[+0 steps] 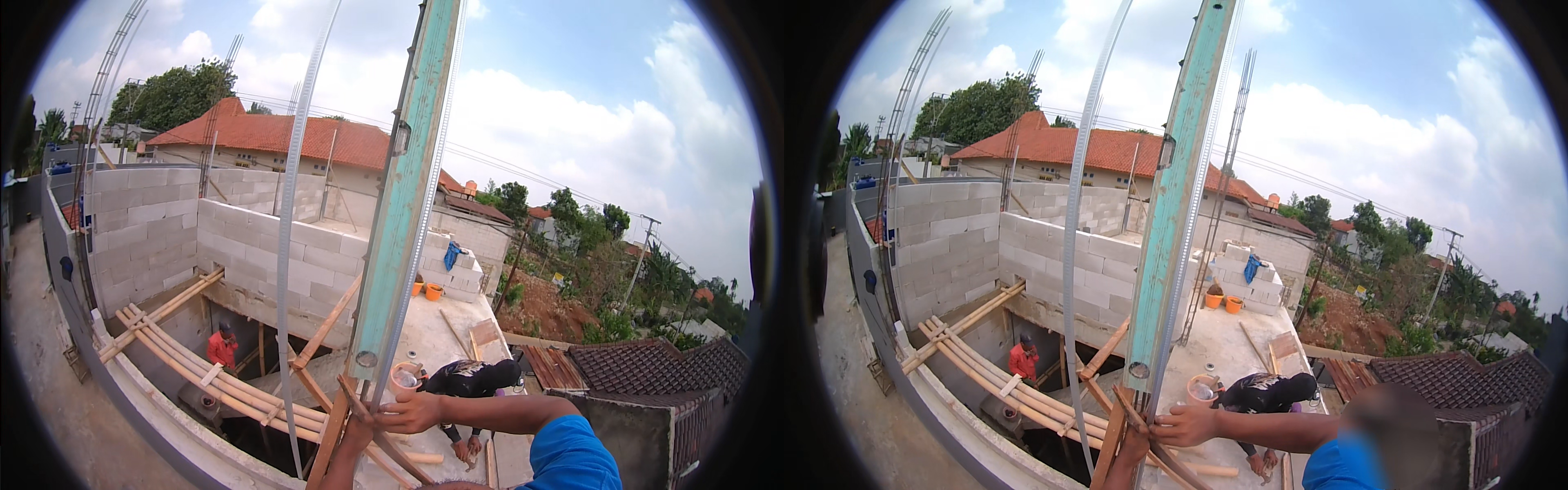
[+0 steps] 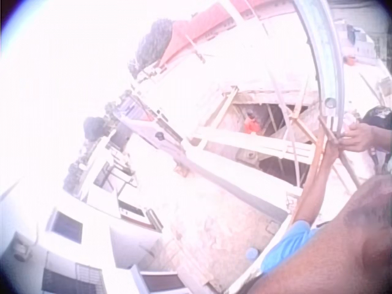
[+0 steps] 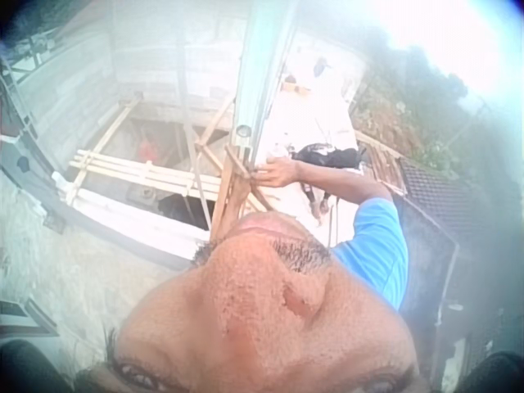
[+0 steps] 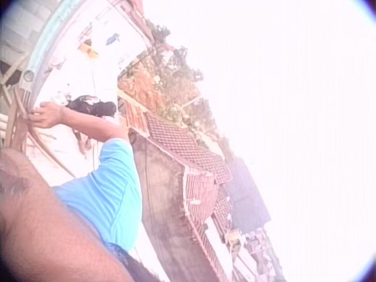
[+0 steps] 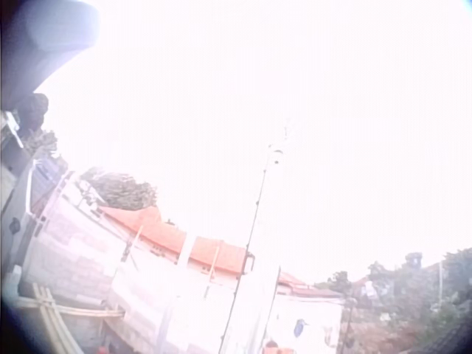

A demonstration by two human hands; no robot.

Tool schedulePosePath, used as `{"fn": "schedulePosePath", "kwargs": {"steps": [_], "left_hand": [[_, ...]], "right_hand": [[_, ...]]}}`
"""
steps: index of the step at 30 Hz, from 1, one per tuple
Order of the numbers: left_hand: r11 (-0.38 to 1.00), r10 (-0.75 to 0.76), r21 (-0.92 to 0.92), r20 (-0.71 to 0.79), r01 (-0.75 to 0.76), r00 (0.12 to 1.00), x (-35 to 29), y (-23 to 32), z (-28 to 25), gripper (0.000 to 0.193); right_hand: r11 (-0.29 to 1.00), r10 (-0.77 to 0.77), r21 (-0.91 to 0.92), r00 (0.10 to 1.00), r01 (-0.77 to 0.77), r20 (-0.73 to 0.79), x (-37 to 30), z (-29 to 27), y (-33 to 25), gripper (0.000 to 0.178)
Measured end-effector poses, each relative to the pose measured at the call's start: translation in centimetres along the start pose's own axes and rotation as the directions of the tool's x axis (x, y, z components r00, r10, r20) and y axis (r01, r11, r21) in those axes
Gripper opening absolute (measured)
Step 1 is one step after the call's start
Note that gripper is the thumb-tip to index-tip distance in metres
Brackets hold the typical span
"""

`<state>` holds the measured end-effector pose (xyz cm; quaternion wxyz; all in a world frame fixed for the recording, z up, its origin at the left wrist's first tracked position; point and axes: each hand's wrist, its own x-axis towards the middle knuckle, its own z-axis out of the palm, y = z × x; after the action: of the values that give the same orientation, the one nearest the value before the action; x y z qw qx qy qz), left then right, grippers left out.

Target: The person assembles a wooden scaffolding structure on a construction site. They position wooden planks against a vertical metal frame, use a spirit level to check alignment, and secure the planks with nails using a hammer. Another worker assists by holding the frame and handing over tools.

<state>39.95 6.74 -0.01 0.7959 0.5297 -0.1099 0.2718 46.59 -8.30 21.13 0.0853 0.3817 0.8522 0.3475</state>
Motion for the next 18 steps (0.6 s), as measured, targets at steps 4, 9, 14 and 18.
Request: {"fn": "schedulePosePath", "kwargs": {"steps": [4,9,14,18], "left_hand": [[1.000,-0.016,0.014,0.000,0.016,1.000,-0.3,1.4,0.4,0.069],[0.999,0.012,-0.038,0.002,-0.012,1.000,-0.5,2.1,1.0,0.066],[0.992,0.026,-0.122,-0.061,-0.034,0.998,-0.4,1.6,1.2,0.051],[0.996,0.018,-0.090,-0.028,-0.020,0.999,-0.4,1.4,0.9,0.059]], "right_hand": [[1.000,0.016,0.005,1.000,-0.016,-0.002,0.1,0.2,-0.2,0.026],[1.000,0.015,0.007,1.000,-0.015,-0.016,0.1,0.1,-0.1,0.025],[1.000,0.023,-0.001,0.999,-0.023,-0.028,0.3,0.0,-0.3,0.022],[0.999,0.050,-0.003,0.998,-0.050,-0.023,0.2,0.0,-0.5,0.018]]}}
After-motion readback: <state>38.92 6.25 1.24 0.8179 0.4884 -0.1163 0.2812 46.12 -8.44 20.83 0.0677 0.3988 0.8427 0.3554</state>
